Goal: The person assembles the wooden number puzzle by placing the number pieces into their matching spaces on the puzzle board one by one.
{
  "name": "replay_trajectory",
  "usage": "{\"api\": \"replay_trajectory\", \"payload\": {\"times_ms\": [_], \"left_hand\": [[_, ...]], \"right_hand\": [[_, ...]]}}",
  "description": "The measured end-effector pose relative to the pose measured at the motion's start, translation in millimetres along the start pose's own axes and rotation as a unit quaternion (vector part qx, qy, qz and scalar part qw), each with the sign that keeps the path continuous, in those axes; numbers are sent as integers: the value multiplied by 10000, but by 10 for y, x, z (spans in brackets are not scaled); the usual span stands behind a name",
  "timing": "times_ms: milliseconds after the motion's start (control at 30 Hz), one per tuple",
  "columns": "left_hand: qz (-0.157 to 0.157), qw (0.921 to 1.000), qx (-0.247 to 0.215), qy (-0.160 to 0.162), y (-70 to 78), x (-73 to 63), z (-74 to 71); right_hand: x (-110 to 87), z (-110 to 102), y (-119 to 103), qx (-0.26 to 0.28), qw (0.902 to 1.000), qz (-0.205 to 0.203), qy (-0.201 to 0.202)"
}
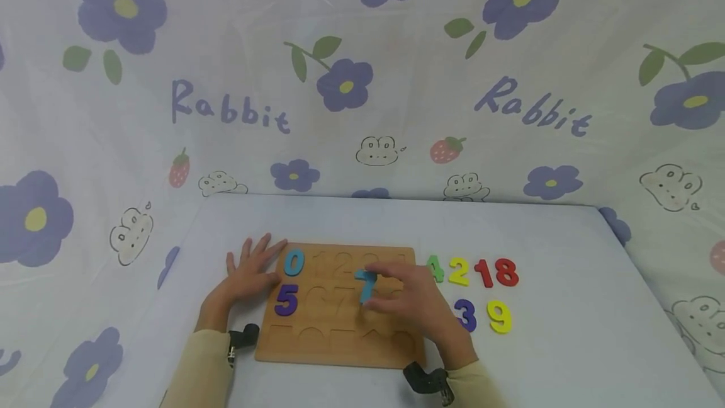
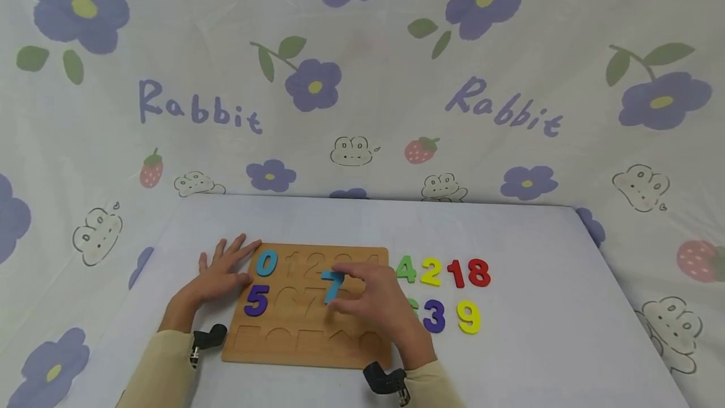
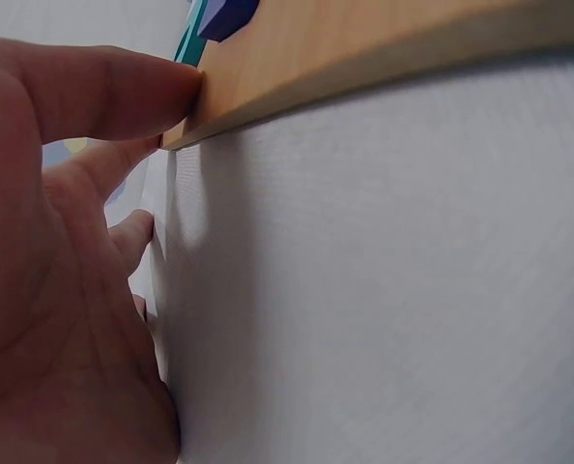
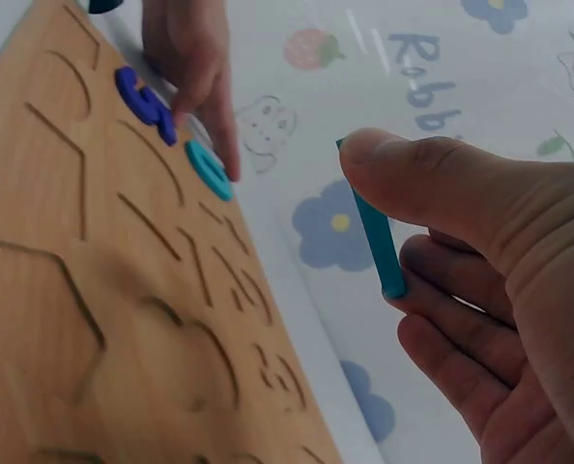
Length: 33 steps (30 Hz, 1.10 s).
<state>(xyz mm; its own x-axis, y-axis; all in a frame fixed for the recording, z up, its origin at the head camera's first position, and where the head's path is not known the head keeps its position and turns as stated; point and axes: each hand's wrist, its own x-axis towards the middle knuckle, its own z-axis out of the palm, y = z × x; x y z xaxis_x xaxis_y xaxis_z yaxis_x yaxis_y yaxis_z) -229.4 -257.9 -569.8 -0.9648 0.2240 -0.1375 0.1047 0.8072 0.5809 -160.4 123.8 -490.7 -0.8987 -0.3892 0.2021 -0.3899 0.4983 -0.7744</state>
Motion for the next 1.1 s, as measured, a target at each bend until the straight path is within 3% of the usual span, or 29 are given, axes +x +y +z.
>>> {"api": "replay_trajectory", "payload": {"times_ms": [367,633,967,1100], "left_hand": [[134,9996,-230,71,74,-66,-33],[-68,9999,-15,-119,180,-95,-109],[-24,9997,-244,-29,180,-109,-102],[-78,9999,-117,-73,199,-108,-105]], "right_hand": [[67,418,105,71,9989,380,-276],[95,652,221,-262,9982,407,-345],[74,786,78,-803,9941,624,-368],[56,784,82,-930,9936,555,-330]]}}
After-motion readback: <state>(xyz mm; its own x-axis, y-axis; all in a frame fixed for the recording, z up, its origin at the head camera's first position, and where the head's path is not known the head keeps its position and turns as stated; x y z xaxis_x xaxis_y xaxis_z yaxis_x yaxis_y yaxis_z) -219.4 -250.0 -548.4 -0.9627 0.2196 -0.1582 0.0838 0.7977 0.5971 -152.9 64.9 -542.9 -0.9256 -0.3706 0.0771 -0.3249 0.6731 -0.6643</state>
